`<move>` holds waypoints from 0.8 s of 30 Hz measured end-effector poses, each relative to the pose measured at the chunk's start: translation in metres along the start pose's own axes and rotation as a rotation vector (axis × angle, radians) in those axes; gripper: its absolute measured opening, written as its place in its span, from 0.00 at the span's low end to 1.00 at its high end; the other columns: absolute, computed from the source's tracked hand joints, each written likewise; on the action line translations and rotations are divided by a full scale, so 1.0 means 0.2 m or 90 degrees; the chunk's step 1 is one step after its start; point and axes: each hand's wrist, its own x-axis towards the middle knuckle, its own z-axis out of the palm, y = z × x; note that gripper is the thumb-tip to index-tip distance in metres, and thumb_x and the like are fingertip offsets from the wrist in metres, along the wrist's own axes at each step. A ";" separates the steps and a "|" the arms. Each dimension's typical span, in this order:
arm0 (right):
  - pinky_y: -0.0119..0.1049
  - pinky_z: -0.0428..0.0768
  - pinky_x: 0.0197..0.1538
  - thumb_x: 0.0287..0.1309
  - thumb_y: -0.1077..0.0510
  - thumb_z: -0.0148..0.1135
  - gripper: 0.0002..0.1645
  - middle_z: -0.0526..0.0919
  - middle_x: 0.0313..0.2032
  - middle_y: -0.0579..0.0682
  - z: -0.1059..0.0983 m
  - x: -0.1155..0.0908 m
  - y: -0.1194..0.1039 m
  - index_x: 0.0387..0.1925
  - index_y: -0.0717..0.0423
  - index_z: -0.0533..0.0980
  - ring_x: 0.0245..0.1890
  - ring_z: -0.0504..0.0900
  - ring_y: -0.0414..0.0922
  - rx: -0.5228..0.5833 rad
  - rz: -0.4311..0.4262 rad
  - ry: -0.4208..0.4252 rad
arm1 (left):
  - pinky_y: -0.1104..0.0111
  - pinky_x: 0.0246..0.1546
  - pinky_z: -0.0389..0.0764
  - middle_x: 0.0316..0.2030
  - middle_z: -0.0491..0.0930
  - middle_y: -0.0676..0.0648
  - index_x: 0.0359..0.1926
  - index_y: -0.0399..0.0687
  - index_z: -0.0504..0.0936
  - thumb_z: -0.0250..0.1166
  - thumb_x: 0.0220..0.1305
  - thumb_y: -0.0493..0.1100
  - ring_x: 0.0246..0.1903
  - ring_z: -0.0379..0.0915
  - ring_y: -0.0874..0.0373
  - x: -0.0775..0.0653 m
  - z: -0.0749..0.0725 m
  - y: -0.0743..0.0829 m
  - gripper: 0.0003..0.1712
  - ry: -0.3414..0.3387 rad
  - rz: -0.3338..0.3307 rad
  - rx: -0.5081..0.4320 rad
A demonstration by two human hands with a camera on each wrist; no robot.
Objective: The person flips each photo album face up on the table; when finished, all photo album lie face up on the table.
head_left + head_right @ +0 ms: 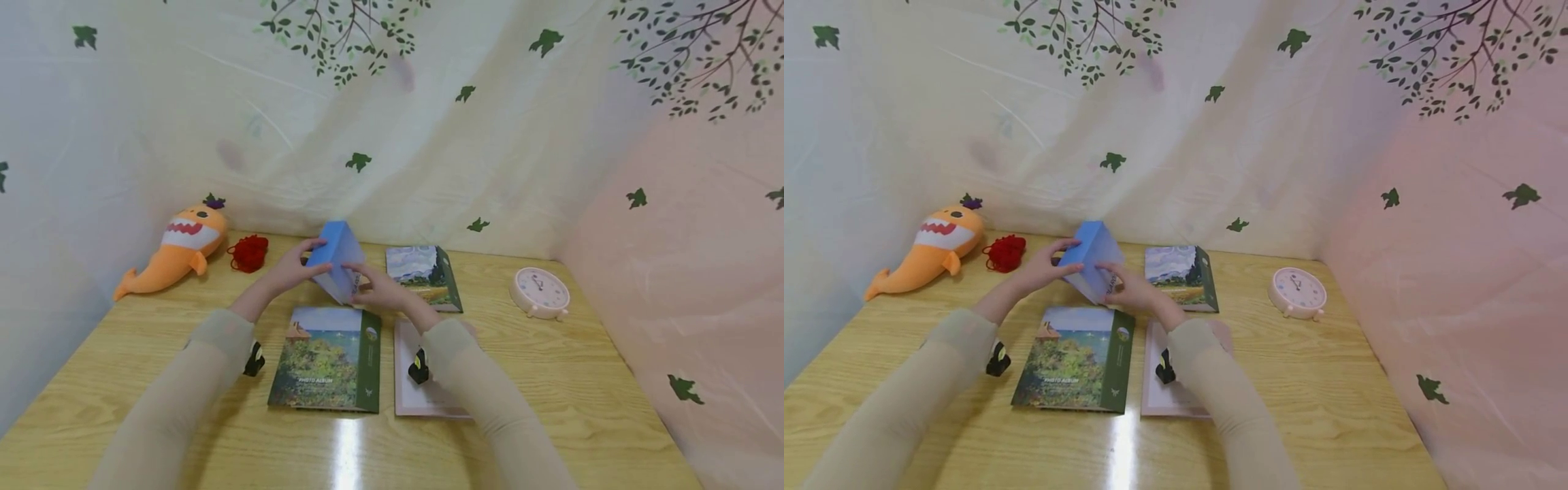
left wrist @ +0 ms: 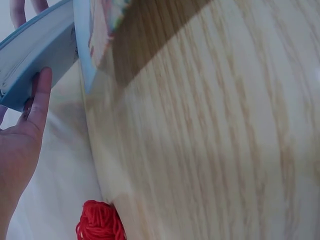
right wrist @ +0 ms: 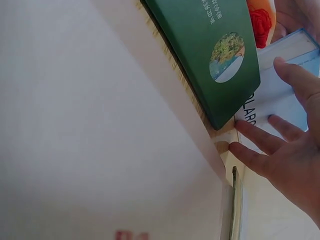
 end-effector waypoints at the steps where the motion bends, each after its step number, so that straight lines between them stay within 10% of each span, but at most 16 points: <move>1: 0.46 0.71 0.62 0.61 0.59 0.61 0.44 0.48 0.73 0.53 0.00 0.00 0.00 0.72 0.37 0.51 0.65 0.64 0.59 -0.005 0.005 -0.001 | 0.44 0.51 0.74 0.70 0.50 0.32 0.72 0.50 0.54 0.62 0.63 0.54 0.61 0.60 0.33 0.00 0.00 -0.01 0.42 -0.001 -0.002 0.002; 17: 0.44 0.73 0.60 0.58 0.54 0.64 0.38 0.62 0.68 0.54 0.00 0.00 0.00 0.69 0.43 0.61 0.61 0.71 0.53 -0.187 0.038 -0.013 | 0.55 0.44 0.78 0.66 0.60 0.36 0.69 0.48 0.62 0.65 0.60 0.56 0.52 0.68 0.41 -0.04 -0.05 -0.09 0.40 -0.004 0.006 0.091; 24: 0.35 0.76 0.44 0.58 0.55 0.64 0.35 0.73 0.56 0.49 -0.01 0.00 0.03 0.67 0.46 0.64 0.43 0.75 0.43 -0.237 0.019 -0.004 | 0.53 0.46 0.78 0.62 0.64 0.33 0.69 0.50 0.62 0.66 0.59 0.56 0.51 0.70 0.39 -0.03 -0.07 -0.13 0.41 -0.026 0.005 0.130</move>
